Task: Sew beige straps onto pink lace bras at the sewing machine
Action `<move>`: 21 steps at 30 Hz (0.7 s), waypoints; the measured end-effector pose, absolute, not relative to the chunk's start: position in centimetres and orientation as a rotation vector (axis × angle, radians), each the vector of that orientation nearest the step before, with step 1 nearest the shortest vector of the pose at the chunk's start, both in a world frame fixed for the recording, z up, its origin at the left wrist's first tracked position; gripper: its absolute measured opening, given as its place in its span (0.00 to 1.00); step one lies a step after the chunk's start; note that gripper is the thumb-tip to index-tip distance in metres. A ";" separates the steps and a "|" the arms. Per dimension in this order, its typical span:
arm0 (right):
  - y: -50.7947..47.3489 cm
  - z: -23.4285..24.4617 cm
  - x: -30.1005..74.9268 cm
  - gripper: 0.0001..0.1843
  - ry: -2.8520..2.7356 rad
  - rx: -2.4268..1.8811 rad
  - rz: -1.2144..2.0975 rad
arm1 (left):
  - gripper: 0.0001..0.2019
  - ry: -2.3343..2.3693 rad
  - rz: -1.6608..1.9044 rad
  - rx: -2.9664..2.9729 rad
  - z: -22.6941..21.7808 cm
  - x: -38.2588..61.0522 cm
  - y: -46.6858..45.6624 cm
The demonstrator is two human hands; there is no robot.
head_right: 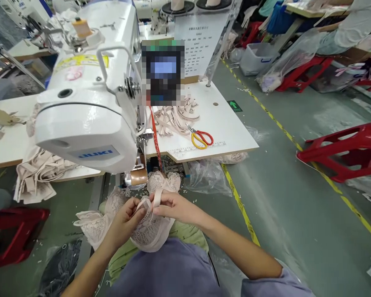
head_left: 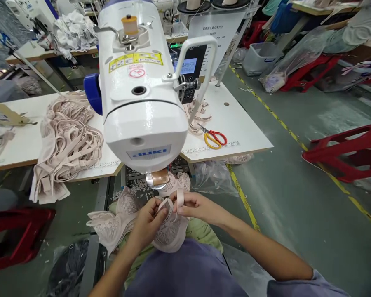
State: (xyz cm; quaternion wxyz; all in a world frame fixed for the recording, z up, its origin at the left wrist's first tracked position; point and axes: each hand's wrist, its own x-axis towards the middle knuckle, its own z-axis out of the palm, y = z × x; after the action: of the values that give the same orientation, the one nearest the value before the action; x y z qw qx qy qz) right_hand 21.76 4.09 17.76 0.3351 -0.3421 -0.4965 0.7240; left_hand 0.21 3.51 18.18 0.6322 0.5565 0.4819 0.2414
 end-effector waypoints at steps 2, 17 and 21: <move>4.4 18.0 20.9 0.12 -1.383 -0.861 1.847 | 0.14 1.151 0.540 1.360 18.5 0.2 3.2; 5.8 20.8 20.4 0.11 -1.328 -0.938 1.550 | 0.07 1.092 0.871 1.588 18.1 1.7 2.2; 8.4 21.5 21.8 0.14 -1.341 -0.939 1.697 | 0.16 1.122 1.049 1.960 18.4 1.2 3.0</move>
State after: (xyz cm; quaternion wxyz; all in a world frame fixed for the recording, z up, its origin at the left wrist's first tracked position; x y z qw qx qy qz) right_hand 21.80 8.44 21.51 0.3820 -0.3681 -0.5257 0.6650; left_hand 1.16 3.05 18.42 0.3200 0.7456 0.4270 0.3992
